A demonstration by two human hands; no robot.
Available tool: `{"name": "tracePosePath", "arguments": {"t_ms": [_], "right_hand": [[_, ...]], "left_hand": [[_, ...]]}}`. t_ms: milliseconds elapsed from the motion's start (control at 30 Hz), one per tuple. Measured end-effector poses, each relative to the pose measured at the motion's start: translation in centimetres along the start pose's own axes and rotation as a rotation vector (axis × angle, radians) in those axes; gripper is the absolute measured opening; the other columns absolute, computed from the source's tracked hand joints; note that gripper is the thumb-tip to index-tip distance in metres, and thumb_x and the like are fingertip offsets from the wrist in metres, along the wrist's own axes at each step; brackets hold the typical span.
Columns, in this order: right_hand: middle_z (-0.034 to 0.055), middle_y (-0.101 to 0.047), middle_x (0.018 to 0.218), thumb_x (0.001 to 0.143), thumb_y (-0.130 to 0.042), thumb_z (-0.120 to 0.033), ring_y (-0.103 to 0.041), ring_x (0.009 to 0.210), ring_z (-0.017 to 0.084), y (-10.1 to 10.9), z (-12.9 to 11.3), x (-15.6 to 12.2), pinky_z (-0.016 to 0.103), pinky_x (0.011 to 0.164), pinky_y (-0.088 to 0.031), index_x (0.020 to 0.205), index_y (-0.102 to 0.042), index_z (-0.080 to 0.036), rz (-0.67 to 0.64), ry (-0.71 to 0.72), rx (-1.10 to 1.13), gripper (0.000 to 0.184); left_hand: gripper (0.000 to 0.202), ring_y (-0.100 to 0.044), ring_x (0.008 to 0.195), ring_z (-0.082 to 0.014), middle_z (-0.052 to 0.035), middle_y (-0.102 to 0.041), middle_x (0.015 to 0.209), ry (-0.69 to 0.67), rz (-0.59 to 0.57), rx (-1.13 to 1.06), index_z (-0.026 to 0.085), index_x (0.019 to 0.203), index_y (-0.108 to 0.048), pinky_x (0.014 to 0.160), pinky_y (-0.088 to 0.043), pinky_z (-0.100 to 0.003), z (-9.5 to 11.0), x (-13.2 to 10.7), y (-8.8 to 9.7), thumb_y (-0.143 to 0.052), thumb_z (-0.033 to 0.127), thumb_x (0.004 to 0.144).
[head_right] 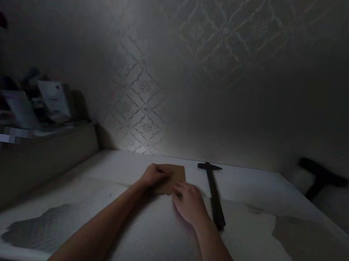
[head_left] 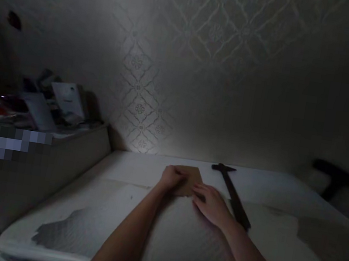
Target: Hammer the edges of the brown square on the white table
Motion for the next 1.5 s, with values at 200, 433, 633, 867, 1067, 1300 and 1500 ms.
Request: {"name": "tracePosePath", "arguments": {"t_ms": [200,433,633,867,1067,1300,1500], "right_hand": [[0.0103,-0.065,0.127,0.087,-0.052,-0.023,-0.058,0.12,0.022,0.0,0.1,0.0,0.037,0.106,-0.041,0.113,-0.071,-0.019,-0.011,0.001,0.02,0.033],[0.011,-0.065,0.127,0.087,-0.052,-0.022,-0.058,0.12,0.022,0.3,-0.2,0.0,0.038,0.107,-0.04,0.114,-0.07,-0.017,-0.01,-0.002,0.015,0.034],[0.0125,-0.064,0.128,0.087,-0.053,-0.021,-0.057,0.121,0.023,0.1,0.0,0.1,0.037,0.107,-0.04,0.116,-0.069,-0.013,-0.015,-0.009,0.028,0.034],[0.0128,-0.065,0.126,0.085,-0.053,-0.02,-0.058,0.12,0.024,-0.1,0.1,0.0,0.041,0.106,-0.041,0.112,-0.071,-0.016,0.007,0.006,0.052,0.032],[0.0122,-0.066,0.125,0.085,-0.053,-0.02,-0.059,0.118,0.023,-0.1,0.0,0.0,0.038,0.105,-0.041,0.112,-0.071,-0.016,-0.002,0.002,0.046,0.033],[0.0111,-0.071,0.114,0.089,-0.046,-0.021,-0.064,0.107,0.022,1.1,0.7,0.2,0.035,0.098,-0.044,0.107,-0.072,-0.017,0.146,-0.068,-0.041,0.032],[0.0185,-0.069,0.112,0.085,-0.049,-0.021,-0.063,0.103,0.031,3.8,3.2,-1.1,0.041,0.09,-0.046,0.122,-0.064,-0.01,0.249,-0.516,-0.364,0.042]], "left_hand": [[0.024,-0.068,0.089,-0.0198,-0.0073,-0.076,0.094,-0.007,0.005,-0.005,0.013,0.096,-0.078,0.08,-0.051,-0.024,-0.1,-0.1,0.1,-0.064,0.025,0.08],[0.022,-0.067,0.09,-0.0198,-0.0061,-0.076,0.095,-0.008,0.012,0.003,0.013,0.094,-0.078,0.081,-0.05,-0.025,-0.1,-0.1,0.3,-0.063,0.024,0.081],[0.023,-0.068,0.089,-0.0201,-0.0071,-0.076,0.096,-0.027,0.019,0.005,0.015,0.096,-0.078,0.081,-0.05,-0.026,0.1,-0.2,0.2,-0.064,0.023,0.08],[0.024,-0.066,0.08,-0.019,-0.0059,-0.075,0.085,-0.014,0.015,-0.009,0.011,0.089,-0.079,0.072,-0.049,-0.024,0.0,-0.4,0.3,-0.062,0.025,0.078],[0.026,-0.062,0.07,-0.0171,-0.0034,-0.07,0.073,-0.013,0.019,-0.059,0.01,0.081,-0.078,0.063,-0.046,-0.024,0.0,-0.5,0.2,-0.06,0.027,0.076],[0.025,-0.06,0.069,-0.017,-0.0045,-0.066,0.068,0.067,0.059,-0.055,0.008,0.076,-0.075,0.06,-0.043,-0.023,0.1,-0.6,0.2,-0.059,0.027,0.078],[0.027,-0.06,0.069,-0.0177,-0.0036,-0.064,0.065,0.092,0.093,-0.05,0.009,0.07,-0.073,0.059,-0.042,-0.023,0.0,-0.4,0.1,-0.056,0.027,0.08]]}}
Point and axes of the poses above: each hand's wrist, its own x-axis towards the middle knuckle, its own y-axis out of the back of the hand, z = x × y, the point moved 2 cm from there along x, towards the middle knuckle
